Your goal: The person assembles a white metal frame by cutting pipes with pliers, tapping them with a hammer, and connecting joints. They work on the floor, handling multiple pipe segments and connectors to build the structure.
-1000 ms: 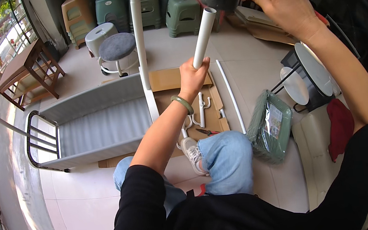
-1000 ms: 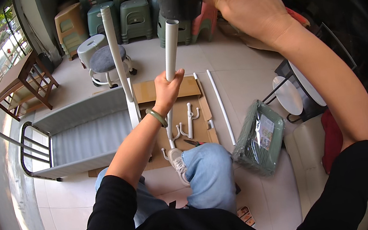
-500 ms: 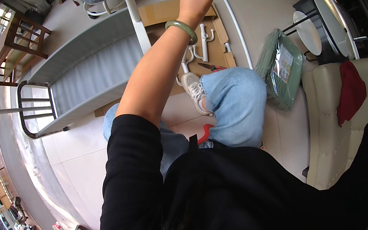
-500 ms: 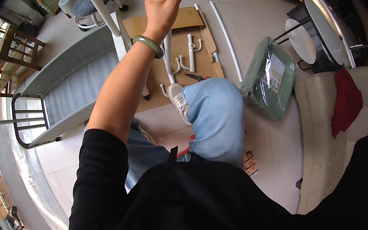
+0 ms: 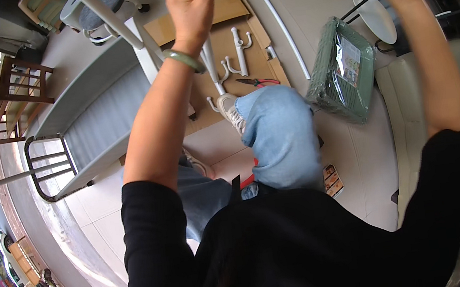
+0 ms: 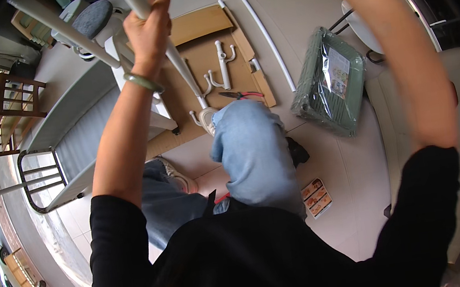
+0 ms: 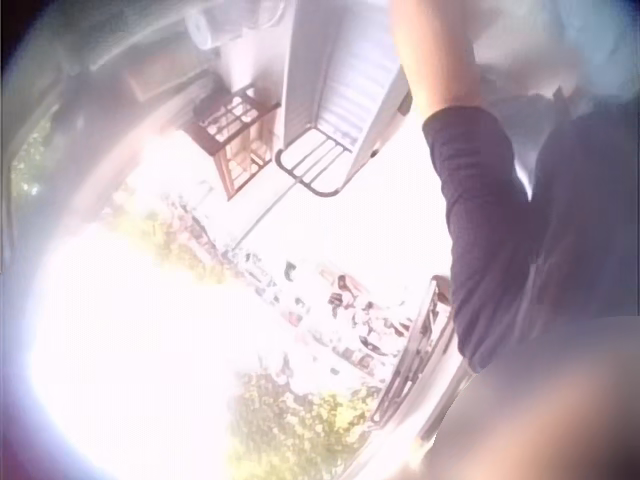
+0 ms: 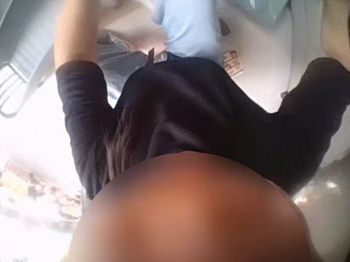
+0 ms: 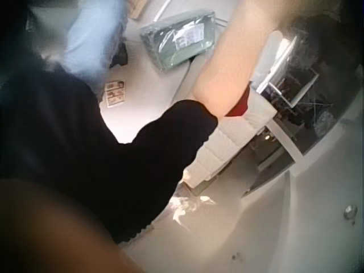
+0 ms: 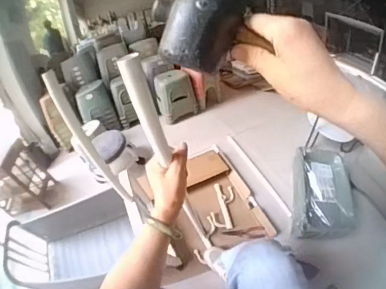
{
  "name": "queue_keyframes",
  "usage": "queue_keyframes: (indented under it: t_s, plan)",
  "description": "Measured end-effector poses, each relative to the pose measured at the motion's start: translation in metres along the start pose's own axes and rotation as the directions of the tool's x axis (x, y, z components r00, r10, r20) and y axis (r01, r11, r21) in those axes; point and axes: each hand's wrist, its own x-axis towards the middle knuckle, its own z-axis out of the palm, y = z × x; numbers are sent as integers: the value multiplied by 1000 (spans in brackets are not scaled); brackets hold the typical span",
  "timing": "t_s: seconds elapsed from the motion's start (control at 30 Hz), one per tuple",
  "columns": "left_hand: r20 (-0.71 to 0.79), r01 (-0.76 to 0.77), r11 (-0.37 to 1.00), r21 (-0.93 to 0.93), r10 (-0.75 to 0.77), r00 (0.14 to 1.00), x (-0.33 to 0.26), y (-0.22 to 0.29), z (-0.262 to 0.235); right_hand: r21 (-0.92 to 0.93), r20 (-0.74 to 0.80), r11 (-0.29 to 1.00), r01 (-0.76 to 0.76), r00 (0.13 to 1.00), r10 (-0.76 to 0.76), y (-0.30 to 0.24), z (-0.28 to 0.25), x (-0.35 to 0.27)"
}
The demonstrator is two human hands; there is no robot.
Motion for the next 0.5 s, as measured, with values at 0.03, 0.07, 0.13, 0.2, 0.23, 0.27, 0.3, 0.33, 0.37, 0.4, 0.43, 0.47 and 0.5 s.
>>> queue_keyframes:
  t_s: [0.03,0.07,0.13,0.2,0.23,0.27,0.3,0.33,0.37,0.4,0.43,0.47,0.5]
  plan:
    - [19,4,998,-64,-2,1000,0,1,-5,56,79,976,-211,975,206,18,23,-33]
    - [29,-37,999,-28,38,999,-1,2,-8,131,223,900,-416,897,382,32,46,-77]
    - [59,10,995,-104,-4,998,0,4,-12,92,447,695,-713,654,611,30,112,-185]
    - [70,-6,999,-41,9,997,-4,6,-12,-155,727,462,-873,216,652,18,170,-293]
    - [59,14,999,-30,-12,998,-4,7,-10,-229,783,410,-883,83,616,6,194,-343]
    - [86,-9,999,-42,12,996,-5,8,-10,-321,783,281,-904,-87,616,-13,214,-390]
    - [61,22,998,-51,-19,998,-6,8,-10,-309,792,197,-930,-137,595,-26,226,-429]
    - [51,27,997,-72,-23,998,-6,9,-10,-352,745,322,-879,-55,665,-40,235,-460]
    - [65,11,998,-61,-7,998,-7,10,-12,-326,755,271,-905,-77,651,-47,239,-483]
    - [83,-5,997,-75,11,996,-7,10,-13,-334,764,297,-895,-72,642,-52,244,-496]
    - [103,-8,997,-71,16,995,-7,11,-16,-392,755,311,-866,-109,647,-53,246,-502]
    - [126,-10,998,-69,18,992,-6,11,-18,-442,753,321,-838,-152,640,-52,249,-502]
    - [156,-18,998,-66,28,987,-6,10,-20,-474,794,558,-681,-56,606,-45,257,-495]
